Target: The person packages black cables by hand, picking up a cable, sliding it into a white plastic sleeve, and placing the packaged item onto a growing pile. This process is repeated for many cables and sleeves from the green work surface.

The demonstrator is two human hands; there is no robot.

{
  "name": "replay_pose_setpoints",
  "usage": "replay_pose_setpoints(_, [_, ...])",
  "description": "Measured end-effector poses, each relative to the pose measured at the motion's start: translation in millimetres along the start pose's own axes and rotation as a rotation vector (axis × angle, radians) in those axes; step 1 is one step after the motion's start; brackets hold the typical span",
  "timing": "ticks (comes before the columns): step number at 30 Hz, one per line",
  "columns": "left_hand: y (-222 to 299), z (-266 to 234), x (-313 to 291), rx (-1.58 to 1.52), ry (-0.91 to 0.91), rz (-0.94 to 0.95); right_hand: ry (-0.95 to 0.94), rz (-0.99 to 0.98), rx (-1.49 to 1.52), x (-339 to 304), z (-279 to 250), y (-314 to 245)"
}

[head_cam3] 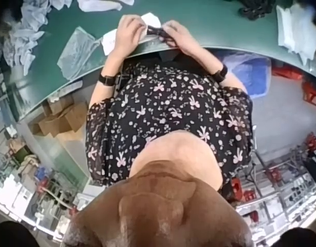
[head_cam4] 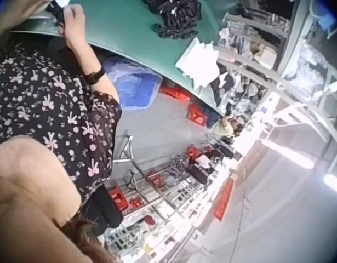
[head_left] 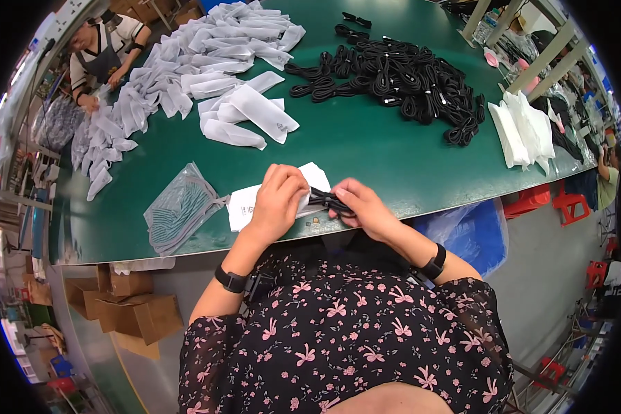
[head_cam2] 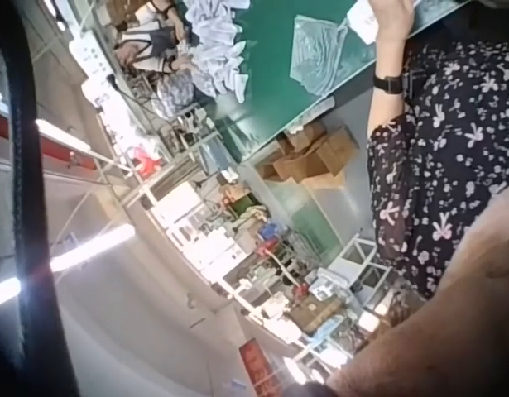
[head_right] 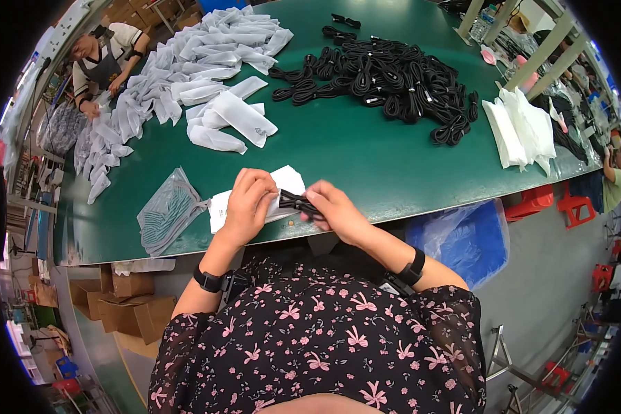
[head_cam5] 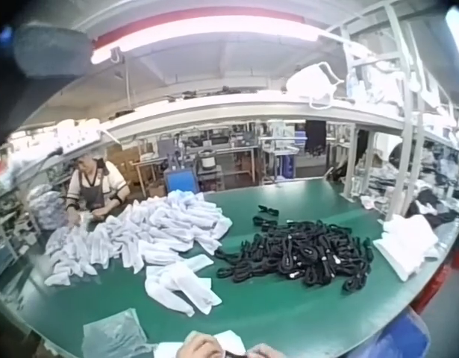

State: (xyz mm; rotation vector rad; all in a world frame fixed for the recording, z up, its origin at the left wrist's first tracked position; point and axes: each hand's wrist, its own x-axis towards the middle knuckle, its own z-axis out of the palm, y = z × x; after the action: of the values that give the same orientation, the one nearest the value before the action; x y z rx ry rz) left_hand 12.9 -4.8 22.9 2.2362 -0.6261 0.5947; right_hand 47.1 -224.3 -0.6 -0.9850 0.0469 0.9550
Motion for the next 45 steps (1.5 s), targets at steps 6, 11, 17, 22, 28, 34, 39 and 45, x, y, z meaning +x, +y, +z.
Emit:
replay_pose_setpoints(6, [-7,-2,7,-0.048,0.077,-0.153,-0.008,-1.281,-1.319,18,-8,-14])
replay_pose_setpoints(11, [0,-6,14,0.049,0.006,0.016,-0.029,-0.042,-0.053,19,-12,-26])
replay_pose_setpoints(17, [-5,-7,18,-0.034,0.057,-0.12,0.086,-0.649,-0.946,14,12,-24])
replay_pose_setpoints(22, [-5,-11,29,-0.3,0.08,-0.254,0.126,-1.082,-1.031,18,25,-29])
replay_pose_setpoints(28, [-15,-11,50,-0.682,0.107,-0.382,0.155,-1.205,-1.055,22,39,-47])
replay_pose_setpoints(34, [-42,-28,79,-0.73,0.236,-0.542,0.191,-1.217,-1.105,48,31,-79])
replay_pose_setpoints(39, [-59,-48,83,-0.243,0.562,-0.315,0.974,-0.984,-1.598,68,-20,-142])
replay_pose_setpoints(45, [-20,-3,10,0.048,-0.027,-0.281,0.983,-0.859,-1.821,94,-102,-169])
